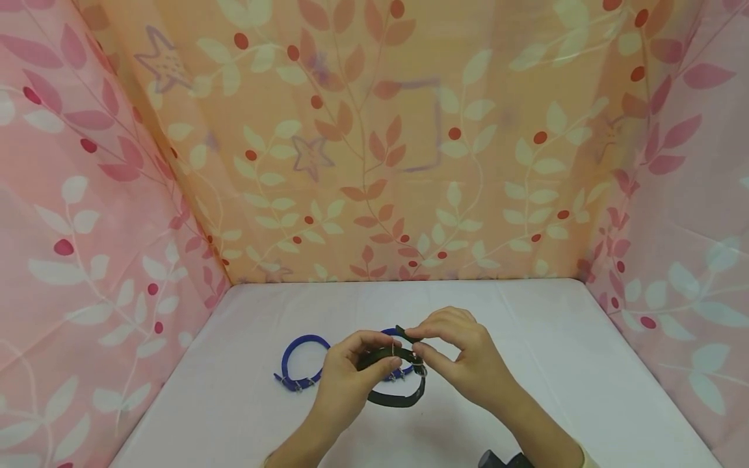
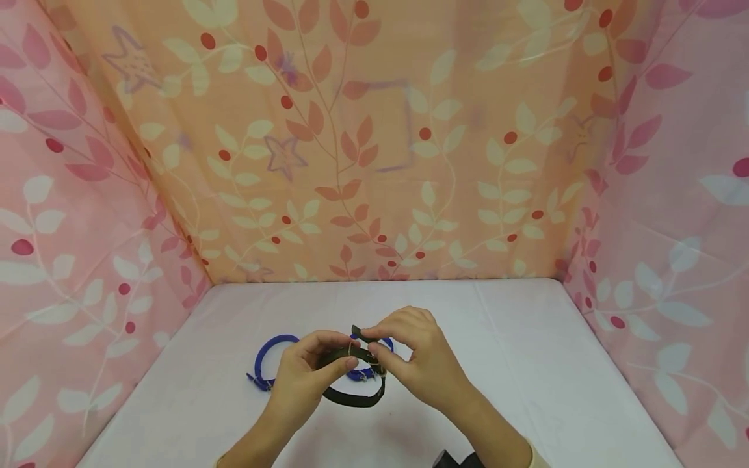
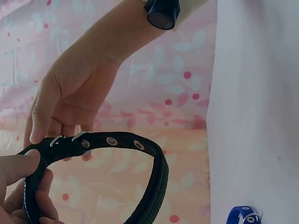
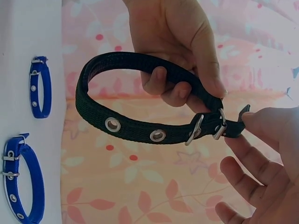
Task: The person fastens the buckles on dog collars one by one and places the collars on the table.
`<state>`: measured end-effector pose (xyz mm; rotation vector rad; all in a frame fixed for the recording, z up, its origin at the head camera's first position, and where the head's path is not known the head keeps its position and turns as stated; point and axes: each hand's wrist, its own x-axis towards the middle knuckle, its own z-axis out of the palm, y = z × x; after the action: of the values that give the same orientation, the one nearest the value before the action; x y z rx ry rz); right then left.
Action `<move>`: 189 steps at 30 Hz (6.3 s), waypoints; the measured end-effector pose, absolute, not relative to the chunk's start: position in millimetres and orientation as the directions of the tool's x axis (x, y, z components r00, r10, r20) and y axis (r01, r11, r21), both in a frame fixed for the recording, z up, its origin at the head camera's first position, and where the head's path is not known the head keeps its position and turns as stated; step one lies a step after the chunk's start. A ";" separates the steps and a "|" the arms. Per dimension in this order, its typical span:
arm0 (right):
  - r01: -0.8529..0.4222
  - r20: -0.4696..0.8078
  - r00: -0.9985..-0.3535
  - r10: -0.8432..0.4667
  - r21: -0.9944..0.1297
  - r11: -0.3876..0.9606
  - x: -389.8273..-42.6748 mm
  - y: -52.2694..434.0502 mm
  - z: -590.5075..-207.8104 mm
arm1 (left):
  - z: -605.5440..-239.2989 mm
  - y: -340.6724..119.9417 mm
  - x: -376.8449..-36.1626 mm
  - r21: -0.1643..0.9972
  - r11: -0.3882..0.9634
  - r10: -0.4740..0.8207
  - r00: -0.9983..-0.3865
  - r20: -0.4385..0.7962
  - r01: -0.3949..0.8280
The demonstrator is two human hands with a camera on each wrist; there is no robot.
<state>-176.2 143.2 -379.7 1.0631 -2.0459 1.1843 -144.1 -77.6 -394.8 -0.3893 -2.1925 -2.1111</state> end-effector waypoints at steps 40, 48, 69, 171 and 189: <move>-0.836 0.671 -0.549 -0.499 -0.424 0.349 -171.1 143.3 -380.8 | -396.1 -81.8 -142.6 0.929 0.098 0.130 -0.930 0.343 0.356; -0.806 0.679 -0.588 -0.439 -0.451 0.382 -170.6 140.5 -378.5 | -393.5 -85.2 -144.5 0.929 0.091 0.179 -0.923 0.340 0.360; -0.818 0.685 -0.574 -0.449 -0.465 0.338 -171.0 147.1 -373.7 | -387.4 -93.1 -144.6 0.914 -0.040 0.173 -0.898 0.404 0.403; -0.591 0.466 -0.806 -0.365 -0.661 0.462 -179.4 178.0 -363.8 | -370.7 -129.6 -158.8 0.897 0.035 0.489 -0.790 0.369 0.440; -0.464 0.338 -0.880 -0.334 -0.766 0.445 -183.3 179.7 -364.5 | -375.1 -128.2 -161.1 0.895 0.224 0.336 -0.893 0.300 0.385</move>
<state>-183.3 179.7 -364.5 0.7093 -2.5513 1.4182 -161.1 -128.2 -375.1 -0.7145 -2.4234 -1.7939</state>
